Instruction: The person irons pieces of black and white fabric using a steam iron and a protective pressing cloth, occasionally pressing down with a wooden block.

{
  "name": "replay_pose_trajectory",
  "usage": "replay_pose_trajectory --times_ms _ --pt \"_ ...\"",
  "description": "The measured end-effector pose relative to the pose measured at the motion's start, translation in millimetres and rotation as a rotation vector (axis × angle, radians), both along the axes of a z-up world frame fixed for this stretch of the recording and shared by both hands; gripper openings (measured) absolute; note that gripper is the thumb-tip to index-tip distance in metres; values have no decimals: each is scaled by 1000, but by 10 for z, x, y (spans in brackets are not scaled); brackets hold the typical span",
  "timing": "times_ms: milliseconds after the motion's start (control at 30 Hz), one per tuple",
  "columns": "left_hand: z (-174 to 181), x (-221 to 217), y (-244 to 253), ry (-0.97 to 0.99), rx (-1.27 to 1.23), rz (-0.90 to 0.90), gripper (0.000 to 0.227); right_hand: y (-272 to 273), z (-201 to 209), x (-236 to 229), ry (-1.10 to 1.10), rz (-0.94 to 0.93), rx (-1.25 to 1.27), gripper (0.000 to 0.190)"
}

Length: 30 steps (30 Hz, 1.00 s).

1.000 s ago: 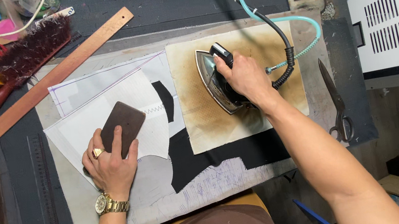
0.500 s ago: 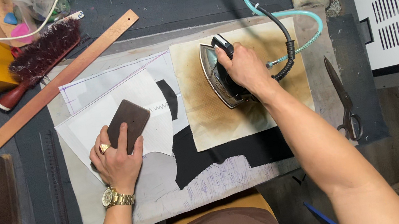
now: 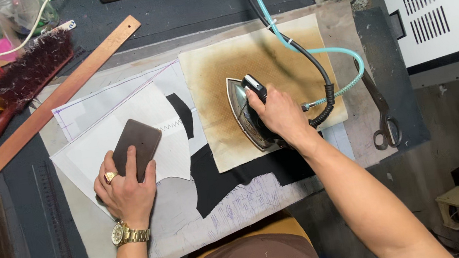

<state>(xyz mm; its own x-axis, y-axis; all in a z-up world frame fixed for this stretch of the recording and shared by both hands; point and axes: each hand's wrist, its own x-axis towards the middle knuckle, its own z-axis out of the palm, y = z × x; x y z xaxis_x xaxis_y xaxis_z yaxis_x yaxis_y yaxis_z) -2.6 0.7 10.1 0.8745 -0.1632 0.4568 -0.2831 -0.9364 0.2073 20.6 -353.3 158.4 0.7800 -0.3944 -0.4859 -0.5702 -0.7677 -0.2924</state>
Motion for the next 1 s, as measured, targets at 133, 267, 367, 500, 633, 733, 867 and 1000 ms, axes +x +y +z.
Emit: replay_pose_trajectory --times_ms 133,267,367,500,633,733,867,1000 --pt "-1 -5 -9 9 6 8 47 -48 -121 24 -14 6 -12 67" --pt "21 2 -16 12 18 10 47 -27 -9 129 -9 21 -25 69" --pt "11 -4 -9 12 14 9 49 -53 -42 221 -23 35 -34 69" --pt "27 -1 -11 15 13 5 48 -113 -137 320 -73 53 -35 70" --pt "20 -1 -12 9 3 1 47 -150 -163 418 -101 70 -30 72" --pt "9 -4 -9 0 11 1 48 -156 -158 478 -100 71 -35 72" --pt "10 5 -12 25 3 10 47 -205 -215 578 -111 76 -16 71" --pt "24 1 -19 21 19 10 47 -251 -243 656 -128 78 -8 68"
